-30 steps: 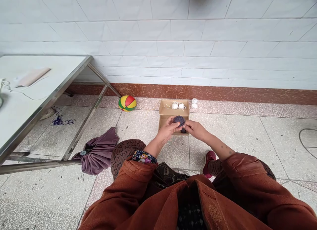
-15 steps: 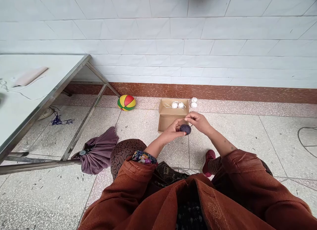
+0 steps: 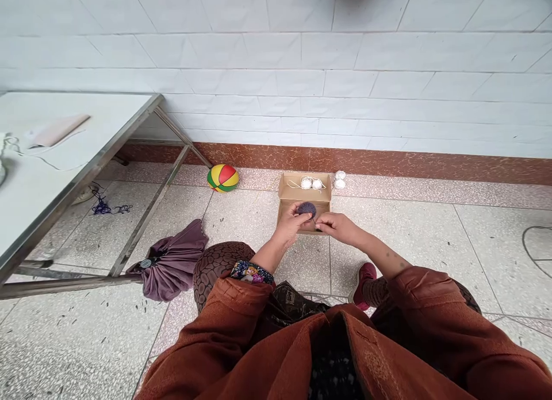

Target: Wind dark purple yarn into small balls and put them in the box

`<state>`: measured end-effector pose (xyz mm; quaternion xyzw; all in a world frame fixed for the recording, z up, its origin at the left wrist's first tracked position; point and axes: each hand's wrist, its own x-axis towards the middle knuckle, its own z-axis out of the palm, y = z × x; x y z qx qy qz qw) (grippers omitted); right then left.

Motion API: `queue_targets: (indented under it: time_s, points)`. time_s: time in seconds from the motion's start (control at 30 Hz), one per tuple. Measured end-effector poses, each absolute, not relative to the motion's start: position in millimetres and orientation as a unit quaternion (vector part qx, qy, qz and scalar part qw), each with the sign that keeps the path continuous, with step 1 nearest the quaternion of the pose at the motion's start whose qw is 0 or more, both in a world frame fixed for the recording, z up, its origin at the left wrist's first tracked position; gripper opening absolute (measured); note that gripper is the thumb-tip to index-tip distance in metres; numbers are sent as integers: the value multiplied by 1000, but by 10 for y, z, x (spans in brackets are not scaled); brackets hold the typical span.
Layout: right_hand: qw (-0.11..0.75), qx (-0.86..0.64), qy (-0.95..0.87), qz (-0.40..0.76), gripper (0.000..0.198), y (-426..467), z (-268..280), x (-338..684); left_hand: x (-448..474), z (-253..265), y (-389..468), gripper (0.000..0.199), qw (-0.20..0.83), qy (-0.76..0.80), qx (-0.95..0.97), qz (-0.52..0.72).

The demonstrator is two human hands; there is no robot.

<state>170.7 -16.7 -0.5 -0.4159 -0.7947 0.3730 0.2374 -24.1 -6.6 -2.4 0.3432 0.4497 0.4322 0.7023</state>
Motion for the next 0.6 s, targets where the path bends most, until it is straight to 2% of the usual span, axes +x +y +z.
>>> queue_targets:
  time_s: [0.17,0.37,0.53,0.6]
  points:
    - [264,-348,-796,419,19,-157,199,1687,-216,-73,-90,50,657,479,435,387]
    - [334,-398,-754,402,22,-30,254,1768,-195,-20,-180,45,727,361,520,266]
    - [327,-489,-693,416,22,19,78,1846,-206,78,-216,73,775,317,461,294]
    - [300,-521,-689,406,21,17,-4,1856,-213,122,-214,73,795,300,430,305]
